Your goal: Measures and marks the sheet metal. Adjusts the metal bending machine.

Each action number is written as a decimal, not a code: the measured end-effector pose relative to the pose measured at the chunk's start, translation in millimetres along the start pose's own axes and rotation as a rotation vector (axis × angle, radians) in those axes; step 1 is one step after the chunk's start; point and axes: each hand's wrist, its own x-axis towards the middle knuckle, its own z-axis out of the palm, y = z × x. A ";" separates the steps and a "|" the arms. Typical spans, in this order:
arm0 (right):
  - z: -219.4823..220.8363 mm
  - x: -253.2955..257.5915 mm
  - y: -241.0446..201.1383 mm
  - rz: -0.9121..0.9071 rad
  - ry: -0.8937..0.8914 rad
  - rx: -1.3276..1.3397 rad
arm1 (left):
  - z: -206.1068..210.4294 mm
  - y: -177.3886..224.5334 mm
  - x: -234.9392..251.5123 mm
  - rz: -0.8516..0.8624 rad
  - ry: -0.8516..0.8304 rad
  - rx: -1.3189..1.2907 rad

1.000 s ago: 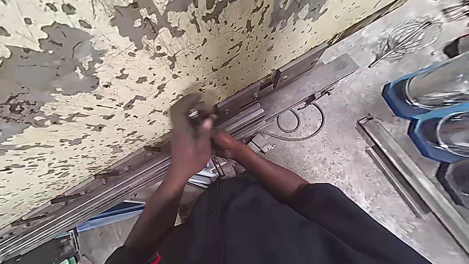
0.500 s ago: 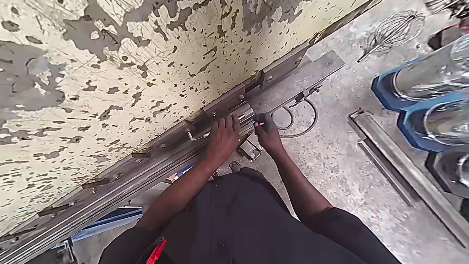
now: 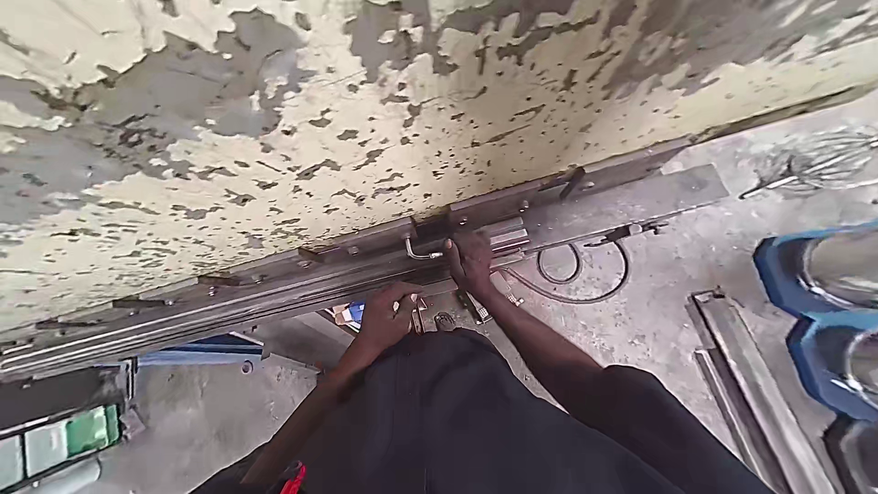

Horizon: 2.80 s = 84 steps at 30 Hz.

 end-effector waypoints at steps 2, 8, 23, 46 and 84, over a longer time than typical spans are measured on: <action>31.4 -15.0 -4.7 0.082 0.117 0.083 | -1.6 4.1 0.4 -0.174 0.042 0.007; -0.2 -4.9 -4.4 0.038 -0.137 0.246 | 23.4 2.0 46.0 -0.501 -0.236 0.201; 1.7 14.3 -59.7 -0.144 -0.210 0.046 | 28.0 -20.0 21.5 -0.516 -0.478 0.093; -33.4 23.0 6.8 -0.061 -0.561 -0.200 | 25.6 32.3 50.3 -0.527 0.028 -0.572; -230.1 56.5 22.0 -0.300 -0.462 -0.452 | 91.4 75.8 100.0 -0.736 0.056 -1.189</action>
